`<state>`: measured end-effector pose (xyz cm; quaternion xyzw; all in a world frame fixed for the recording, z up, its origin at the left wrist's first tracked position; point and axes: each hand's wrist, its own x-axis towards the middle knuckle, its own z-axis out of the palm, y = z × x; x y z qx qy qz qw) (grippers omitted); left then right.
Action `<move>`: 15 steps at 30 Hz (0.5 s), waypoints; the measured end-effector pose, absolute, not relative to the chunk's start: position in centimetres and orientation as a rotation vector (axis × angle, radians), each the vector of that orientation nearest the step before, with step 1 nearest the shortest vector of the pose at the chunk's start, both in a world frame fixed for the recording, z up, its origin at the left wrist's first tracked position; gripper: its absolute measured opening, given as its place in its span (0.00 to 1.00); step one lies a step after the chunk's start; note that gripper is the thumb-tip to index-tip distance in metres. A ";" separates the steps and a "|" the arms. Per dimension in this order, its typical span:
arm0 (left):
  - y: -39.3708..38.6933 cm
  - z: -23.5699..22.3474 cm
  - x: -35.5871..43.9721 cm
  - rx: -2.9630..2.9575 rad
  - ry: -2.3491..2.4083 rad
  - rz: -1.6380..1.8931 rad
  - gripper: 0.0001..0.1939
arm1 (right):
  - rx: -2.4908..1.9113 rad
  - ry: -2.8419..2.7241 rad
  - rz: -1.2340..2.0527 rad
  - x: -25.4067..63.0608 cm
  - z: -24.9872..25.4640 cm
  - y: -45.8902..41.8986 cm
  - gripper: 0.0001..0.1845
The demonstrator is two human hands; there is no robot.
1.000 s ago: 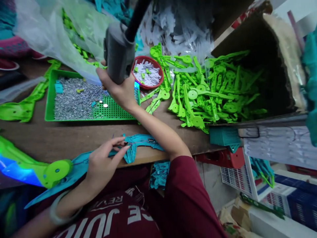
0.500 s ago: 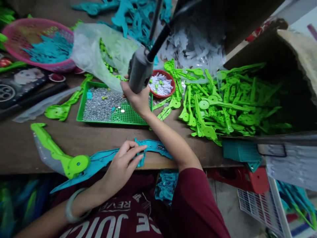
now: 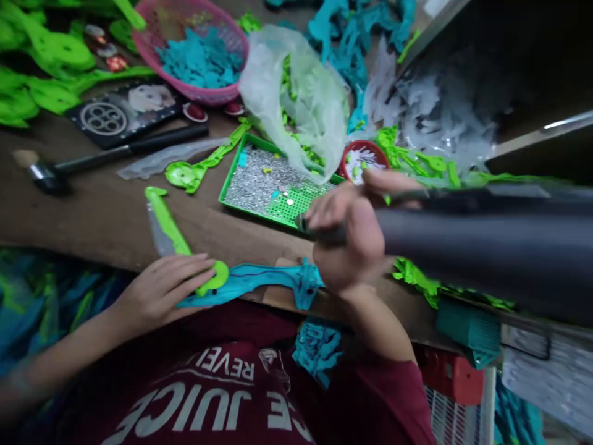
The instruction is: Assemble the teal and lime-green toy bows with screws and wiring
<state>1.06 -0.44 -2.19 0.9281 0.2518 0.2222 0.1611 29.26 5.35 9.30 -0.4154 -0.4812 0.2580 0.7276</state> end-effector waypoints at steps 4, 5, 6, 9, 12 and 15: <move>-0.9 -3.2 4.7 2.589 0.724 0.738 0.23 | -0.936 -1.196 0.519 27.6 9.9 3.7 0.10; -1.3 -3.0 5.5 2.605 0.746 0.747 0.22 | -0.942 -1.178 0.457 27.8 9.4 4.4 0.09; -1.6 -2.7 6.1 2.625 0.762 0.752 0.22 | -0.954 -1.151 0.401 28.2 8.9 5.3 0.07; -2.0 -1.4 6.5 2.618 0.729 0.746 0.24 | -1.072 -1.064 0.388 30.0 7.8 8.3 0.08; 0.4 0.1 6.9 2.519 0.679 0.802 0.22 | -1.067 -1.034 0.503 31.4 7.7 9.6 0.10; 5.5 1.0 9.9 2.535 0.602 0.843 0.18 | -1.002 -1.030 0.551 32.1 8.3 9.6 0.09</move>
